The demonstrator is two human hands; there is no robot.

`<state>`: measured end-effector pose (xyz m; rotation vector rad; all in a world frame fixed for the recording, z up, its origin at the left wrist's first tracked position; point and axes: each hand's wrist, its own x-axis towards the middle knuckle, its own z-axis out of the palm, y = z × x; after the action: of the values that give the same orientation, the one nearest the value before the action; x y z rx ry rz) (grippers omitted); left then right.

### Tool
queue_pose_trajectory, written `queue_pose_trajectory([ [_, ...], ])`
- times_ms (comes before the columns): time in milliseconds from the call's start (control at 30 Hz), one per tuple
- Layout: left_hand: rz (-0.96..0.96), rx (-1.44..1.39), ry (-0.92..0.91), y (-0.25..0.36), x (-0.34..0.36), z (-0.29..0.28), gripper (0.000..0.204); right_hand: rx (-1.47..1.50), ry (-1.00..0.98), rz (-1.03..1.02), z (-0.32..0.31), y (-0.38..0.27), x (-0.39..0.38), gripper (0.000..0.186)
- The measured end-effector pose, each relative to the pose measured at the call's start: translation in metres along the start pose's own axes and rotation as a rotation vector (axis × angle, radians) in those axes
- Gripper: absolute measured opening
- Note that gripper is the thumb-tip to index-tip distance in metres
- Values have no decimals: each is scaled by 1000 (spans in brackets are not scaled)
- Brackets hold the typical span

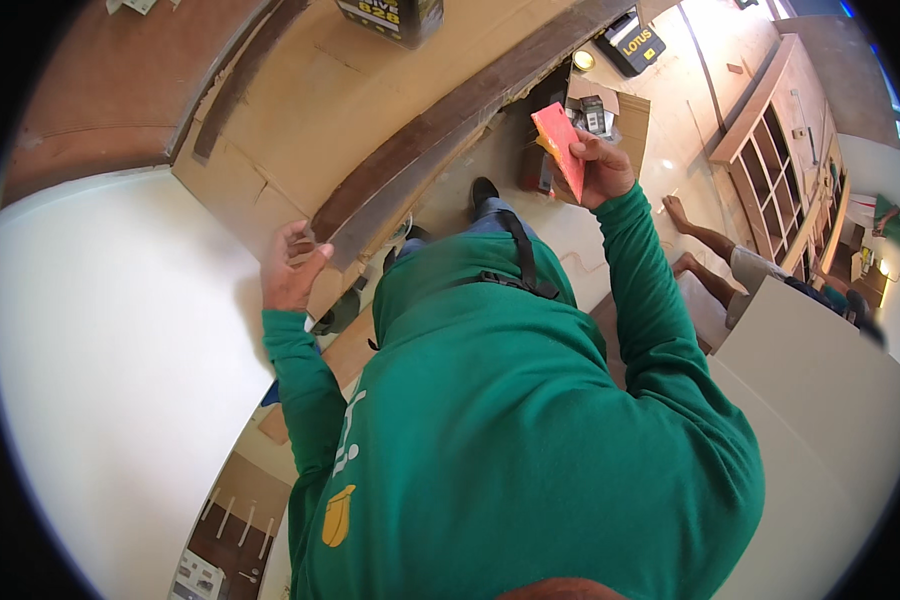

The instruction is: The person applies a liquid finish to a long wooden plank using a red card-like applicator. They repeatedly pour finish from a metal can onto the plank and spread it along the surface, flipping the plank to treat both sides.

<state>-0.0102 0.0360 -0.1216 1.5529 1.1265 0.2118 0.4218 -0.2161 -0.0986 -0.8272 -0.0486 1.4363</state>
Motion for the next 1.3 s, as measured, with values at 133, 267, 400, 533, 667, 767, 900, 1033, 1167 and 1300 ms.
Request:
queue_pose_trajectory([
  [133, 111, -143, 23, 10, 14, -37, 54, -26, -59, 6, -10, -20, 13, 54],
  [267, 227, -182, 129, 71, 15, -39, 53, -84, 44, -46, -12, -43, 21, 55],
  [400, 219, -187, 227, 129, 12, -35, 51, -132, 12, -49, -45, -82, 18, 57],
  [533, 366, -199, 285, 178, 20, -36, 49, -165, 74, -180, -61, -116, 6, 55],
  [667, 475, -187, 365, 227, 33, -28, 47, -128, 225, -244, -83, -130, 4, 52],
  [767, 486, -189, 398, 268, 38, -24, 47, -112, 169, -214, -85, -135, 5, 42],
  [900, 489, -197, 479, 327, 45, -26, 50, 26, 236, -146, -105, -125, 14, 37],
  [1033, 659, 49, 503, 393, 60, -17, 57, 102, 232, -111, -108, -129, 25, 26],
  [1167, 720, 149, 458, 437, 93, -29, 64, 62, 237, -155, -120, -147, 50, 19],
  [1300, 656, 123, 426, 473, 115, -24, 68, -5, 244, -60, -88, -158, 67, 18],
])
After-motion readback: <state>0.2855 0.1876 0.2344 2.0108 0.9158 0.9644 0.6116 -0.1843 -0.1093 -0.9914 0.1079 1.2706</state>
